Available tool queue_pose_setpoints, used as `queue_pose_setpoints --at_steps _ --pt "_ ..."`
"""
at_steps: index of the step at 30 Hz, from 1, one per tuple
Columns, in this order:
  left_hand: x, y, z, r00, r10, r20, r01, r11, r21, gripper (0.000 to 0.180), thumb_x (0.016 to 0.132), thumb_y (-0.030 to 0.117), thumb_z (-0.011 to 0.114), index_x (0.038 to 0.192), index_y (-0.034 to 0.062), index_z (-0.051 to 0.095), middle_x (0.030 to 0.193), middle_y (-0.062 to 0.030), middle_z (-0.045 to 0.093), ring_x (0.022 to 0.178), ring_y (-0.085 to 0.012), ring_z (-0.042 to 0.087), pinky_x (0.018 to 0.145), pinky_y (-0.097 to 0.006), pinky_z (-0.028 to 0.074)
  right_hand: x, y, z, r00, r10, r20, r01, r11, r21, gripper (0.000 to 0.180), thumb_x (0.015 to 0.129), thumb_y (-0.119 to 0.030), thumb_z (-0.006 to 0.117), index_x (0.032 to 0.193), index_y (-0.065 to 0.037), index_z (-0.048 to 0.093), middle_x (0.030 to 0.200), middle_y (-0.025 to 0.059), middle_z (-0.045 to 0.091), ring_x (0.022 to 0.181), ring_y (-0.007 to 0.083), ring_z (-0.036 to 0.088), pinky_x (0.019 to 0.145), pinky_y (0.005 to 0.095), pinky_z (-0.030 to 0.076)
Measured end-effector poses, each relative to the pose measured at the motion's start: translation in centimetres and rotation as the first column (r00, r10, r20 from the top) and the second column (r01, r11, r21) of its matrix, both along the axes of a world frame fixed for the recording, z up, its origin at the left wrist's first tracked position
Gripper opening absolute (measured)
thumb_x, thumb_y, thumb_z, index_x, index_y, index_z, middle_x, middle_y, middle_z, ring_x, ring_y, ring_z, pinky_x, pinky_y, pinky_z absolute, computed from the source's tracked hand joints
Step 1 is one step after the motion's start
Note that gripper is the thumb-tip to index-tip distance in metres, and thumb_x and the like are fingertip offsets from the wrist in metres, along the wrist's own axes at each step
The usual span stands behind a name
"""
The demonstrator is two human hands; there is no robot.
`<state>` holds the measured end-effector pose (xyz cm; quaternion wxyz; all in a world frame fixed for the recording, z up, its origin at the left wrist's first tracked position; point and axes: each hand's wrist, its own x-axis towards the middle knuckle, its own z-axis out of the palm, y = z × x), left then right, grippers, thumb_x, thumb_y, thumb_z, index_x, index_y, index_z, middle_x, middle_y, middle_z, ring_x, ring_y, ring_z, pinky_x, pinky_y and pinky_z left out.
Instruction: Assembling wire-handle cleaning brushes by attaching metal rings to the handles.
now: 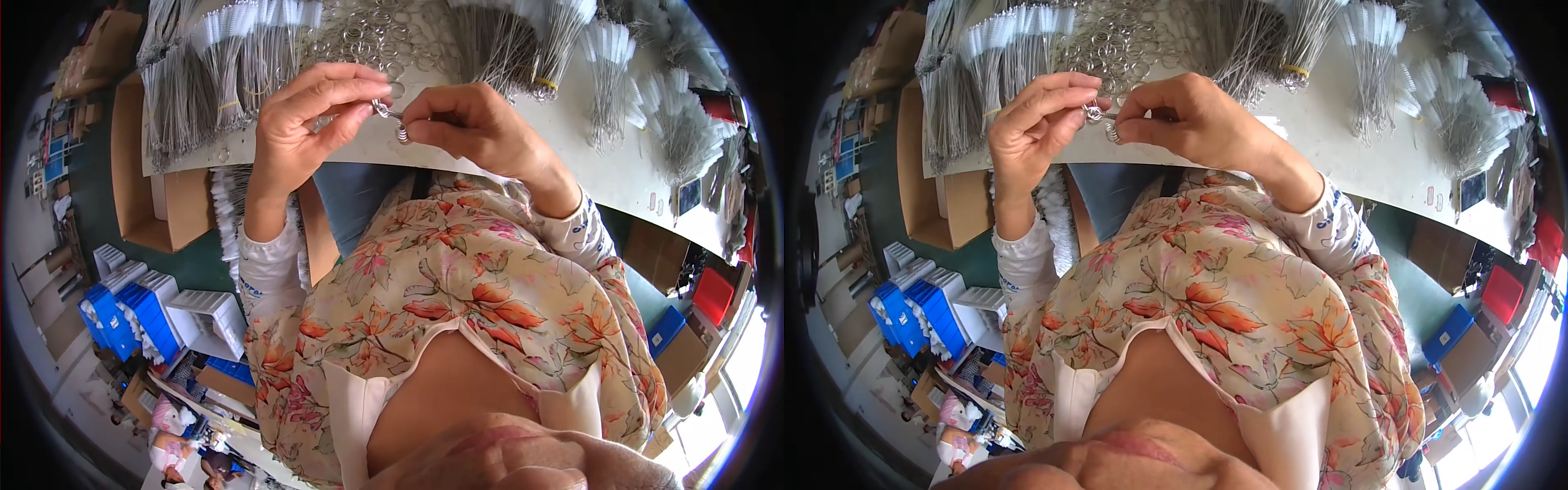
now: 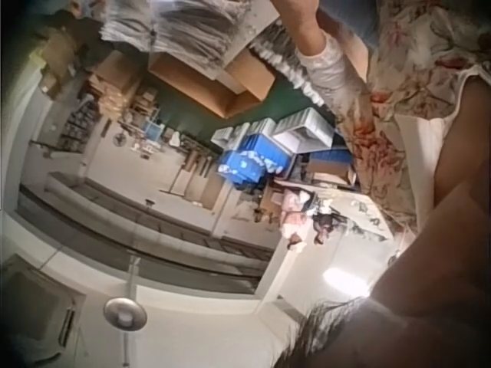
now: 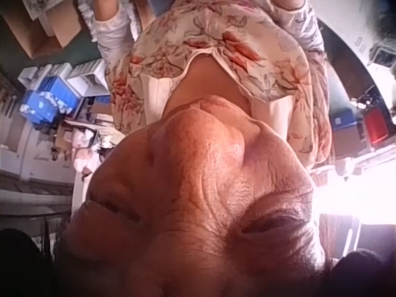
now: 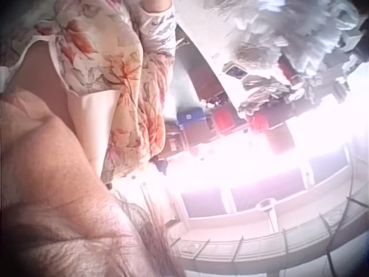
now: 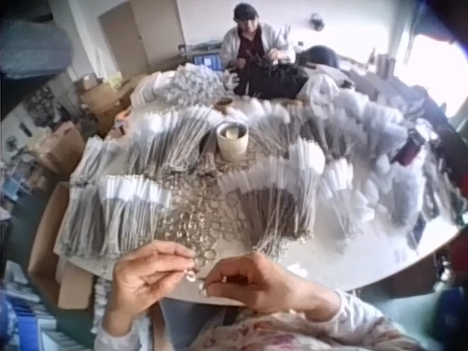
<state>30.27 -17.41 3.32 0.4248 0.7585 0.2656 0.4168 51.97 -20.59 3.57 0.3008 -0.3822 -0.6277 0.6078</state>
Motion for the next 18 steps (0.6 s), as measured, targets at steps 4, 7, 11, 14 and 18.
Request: queue_pose_setpoints --at_steps 4,7,11,14,18 --pt "0.2 -0.3 0.4 0.999 0.023 0.024 -0.023 1.0 -0.014 0.021 0.078 -0.007 0.059 0.096 0.0014 0.066 0.1 -0.0102 0.061 0.084 -0.0168 0.064 0.071 -0.024 0.056 -0.1 0.2 0.0 0.998 0.002 -0.061 -0.007 0.998 -0.067 0.015 0.085 -0.015 0.061 0.09 0.0 0.064 0.071 0.0024 0.062 0.062 0.0056 0.051 0.055 0.0218 0.041" --pt "0.2 -0.7 0.3 0.997 0.065 0.036 -0.065 0.998 -0.006 0.021 0.078 -0.007 0.06 0.096 0.0012 0.066 0.1 -0.0102 0.06 0.084 -0.0163 0.064 0.071 -0.024 0.056 -0.3 0.1 -0.6 0.997 -0.009 -0.08 0.002 0.996 -0.094 0.017 0.086 -0.017 0.061 0.09 -0.001 0.064 0.067 -0.0007 0.058 0.057 0.0034 0.045 0.05 0.0202 0.036" --pt "-0.2 -1.0 0.5 0.999 0.045 -0.008 -0.045 0.999 0.019 0.024 0.078 -0.01 0.057 0.101 -0.003 0.063 0.105 -0.0174 0.058 0.085 -0.0255 0.065 0.072 -0.028 0.055 -0.6 0.1 -0.8 0.993 -0.029 -0.115 0.016 0.994 -0.109 0.018 0.087 -0.02 0.061 0.088 -0.002 0.064 0.062 -0.0034 0.053 0.052 0.0028 0.041 0.046 0.0196 0.032" --pt "-0.3 -1.2 0.7 0.999 0.048 -0.003 -0.048 0.999 0.013 0.024 0.078 -0.01 0.057 0.101 -0.0031 0.063 0.104 -0.0172 0.058 0.085 -0.0255 0.065 0.072 -0.028 0.055 -0.9 0.0 -0.7 0.992 -0.032 -0.122 0.018 0.994 -0.109 0.017 0.087 -0.019 0.061 0.087 -0.003 0.064 0.062 -0.0034 0.053 0.052 0.003 0.041 0.046 0.0196 0.032" --pt "0.2 -1.5 0.9 0.994 0.109 0.014 -0.109 0.994 0.025 0.027 0.076 -0.011 0.059 0.101 -0.0028 0.063 0.101 -0.0145 0.06 0.085 -0.0218 0.065 0.071 -0.026 0.055 -0.9 0.1 -0.7 0.994 -0.012 -0.108 -0.001 0.993 -0.119 0.017 0.087 -0.019 0.06 0.088 -0.003 0.064 0.063 -0.004 0.054 0.052 0.0028 0.041 0.046 0.0191 0.032"
